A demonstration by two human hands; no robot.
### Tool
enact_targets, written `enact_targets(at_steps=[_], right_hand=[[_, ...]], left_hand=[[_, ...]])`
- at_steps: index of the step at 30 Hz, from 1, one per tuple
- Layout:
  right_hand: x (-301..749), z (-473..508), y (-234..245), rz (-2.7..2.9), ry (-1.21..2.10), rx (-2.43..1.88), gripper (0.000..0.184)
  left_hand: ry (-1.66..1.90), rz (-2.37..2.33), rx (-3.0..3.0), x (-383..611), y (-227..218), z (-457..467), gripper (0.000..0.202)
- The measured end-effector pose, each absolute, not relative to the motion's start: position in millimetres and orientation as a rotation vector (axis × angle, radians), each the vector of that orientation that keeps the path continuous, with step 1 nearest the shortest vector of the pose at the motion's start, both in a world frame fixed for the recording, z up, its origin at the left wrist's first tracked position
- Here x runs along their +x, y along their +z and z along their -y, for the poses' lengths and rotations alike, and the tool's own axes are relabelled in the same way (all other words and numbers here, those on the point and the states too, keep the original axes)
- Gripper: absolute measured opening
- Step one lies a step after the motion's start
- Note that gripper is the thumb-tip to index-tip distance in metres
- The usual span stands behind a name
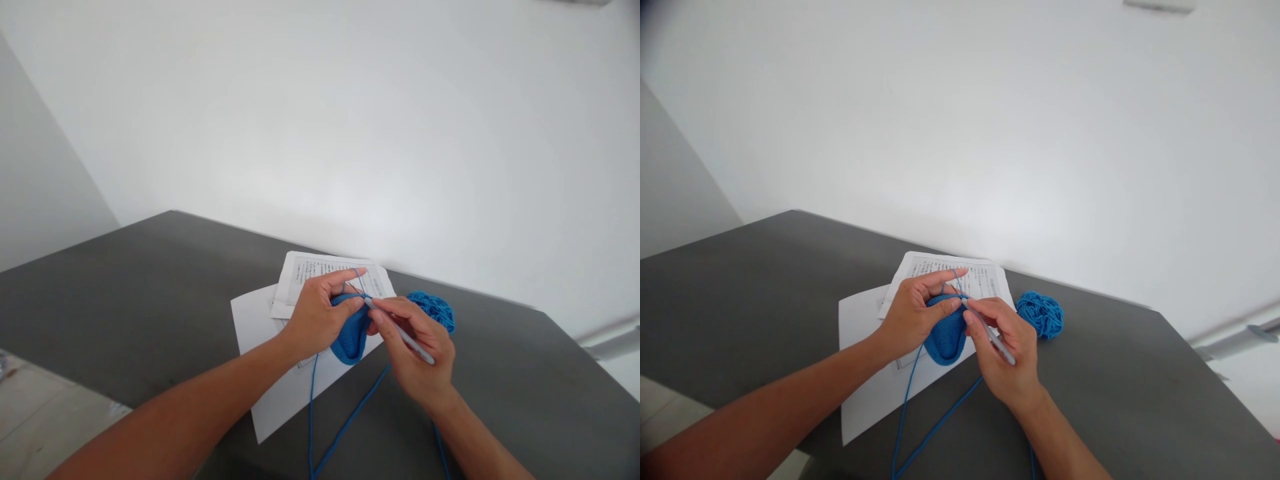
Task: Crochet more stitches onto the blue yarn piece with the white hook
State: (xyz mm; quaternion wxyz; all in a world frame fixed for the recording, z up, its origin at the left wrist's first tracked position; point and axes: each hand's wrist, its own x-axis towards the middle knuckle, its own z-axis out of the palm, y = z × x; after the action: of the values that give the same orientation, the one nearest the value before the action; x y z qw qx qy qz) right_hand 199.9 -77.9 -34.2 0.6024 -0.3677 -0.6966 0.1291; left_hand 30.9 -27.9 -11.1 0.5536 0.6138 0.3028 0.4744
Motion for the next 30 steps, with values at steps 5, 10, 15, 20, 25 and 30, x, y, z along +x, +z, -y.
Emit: enact_targets(at_steps=[5, 10, 15, 20, 25, 30], right_hand=[[198, 78, -35, 1.6, 0.316, -0.833, 0.03], [199, 78, -35, 1.622, 0.312, -0.832, 0.033], [201, 78, -36, 1.642, 0.28, -0.85, 0.033], [198, 81, -35, 1.726, 0.066, -0.88, 0.036], [189, 86, -31, 1.794, -0.208, -0.86, 0.05], [185, 88, -28, 1.869, -0.422, -0.88, 0.062]], left_hand=[[1.146, -0.702, 1.326, 32, -12, 26, 0.064], [1.144, -0.699, 1.202, 35, -12, 26, 0.068], [1.176, -0.701, 1.156, 37, -10, 27, 0.066], [1.149, -0.669, 1.007, 37, -8, 27, 0.067], [1.081, -0.581, 0.817, 36, -4, 27, 0.071], [1.036, -0.554, 0.76, 33, -2, 26, 0.063]])
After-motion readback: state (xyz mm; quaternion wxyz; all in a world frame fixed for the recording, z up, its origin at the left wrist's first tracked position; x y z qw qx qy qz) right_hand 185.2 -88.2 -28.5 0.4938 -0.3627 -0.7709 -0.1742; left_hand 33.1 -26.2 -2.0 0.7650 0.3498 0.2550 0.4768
